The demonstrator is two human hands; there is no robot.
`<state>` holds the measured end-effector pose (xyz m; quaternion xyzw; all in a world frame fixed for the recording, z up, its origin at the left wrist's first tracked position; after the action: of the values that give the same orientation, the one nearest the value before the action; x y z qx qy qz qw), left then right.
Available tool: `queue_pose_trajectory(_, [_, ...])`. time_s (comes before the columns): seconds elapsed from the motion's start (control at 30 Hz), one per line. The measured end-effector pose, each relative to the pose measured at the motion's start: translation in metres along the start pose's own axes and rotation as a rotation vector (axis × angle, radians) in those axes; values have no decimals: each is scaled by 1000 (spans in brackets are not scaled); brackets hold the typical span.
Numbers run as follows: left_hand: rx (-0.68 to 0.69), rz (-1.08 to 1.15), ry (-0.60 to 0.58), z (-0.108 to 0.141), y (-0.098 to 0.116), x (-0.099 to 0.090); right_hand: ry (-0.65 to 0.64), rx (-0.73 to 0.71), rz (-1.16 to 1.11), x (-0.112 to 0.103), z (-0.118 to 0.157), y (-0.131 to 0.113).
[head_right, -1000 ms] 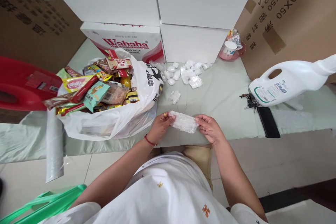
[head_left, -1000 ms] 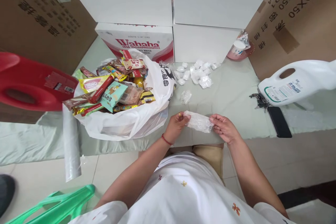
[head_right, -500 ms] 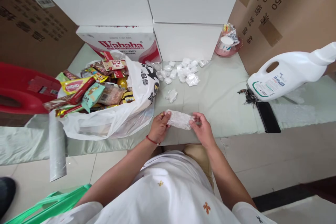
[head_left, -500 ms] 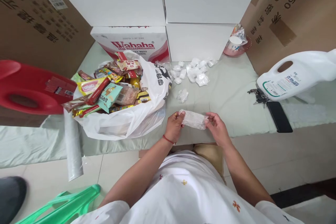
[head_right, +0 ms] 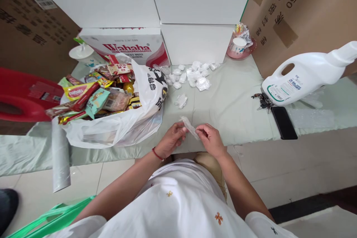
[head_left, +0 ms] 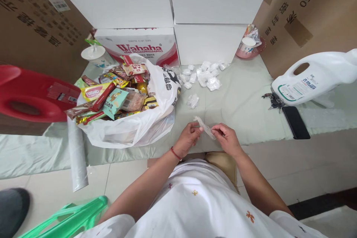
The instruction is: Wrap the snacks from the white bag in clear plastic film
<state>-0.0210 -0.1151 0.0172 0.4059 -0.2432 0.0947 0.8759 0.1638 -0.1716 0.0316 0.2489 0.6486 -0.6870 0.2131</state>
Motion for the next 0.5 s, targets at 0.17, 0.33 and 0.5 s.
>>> queue_pose_trajectory(0.17, [-3, -19, -33, -4, -6, -3, 51, 136, -247, 5, -2, 2])
queue_pose_trajectory(0.33, [-82, 153, -28, -5, 3, -16, 293, 456, -594, -5, -6, 30])
queue_pose_trajectory(0.5, [-51, 173, -41, -1, 8, -21, 292, 410, -436, -23, 2, 37])
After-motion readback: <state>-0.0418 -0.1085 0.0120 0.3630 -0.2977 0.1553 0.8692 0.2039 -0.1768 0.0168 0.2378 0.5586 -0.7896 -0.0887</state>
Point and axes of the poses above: each hand's wrist, its own z-axis away from the middle knuckle, its own x-axis out of the palm, y = z × x, the point moved 1 cm from there along -z, towards the middle knuckle, and after that the axes turned 14 degrees about z, right-handed, at the moved point
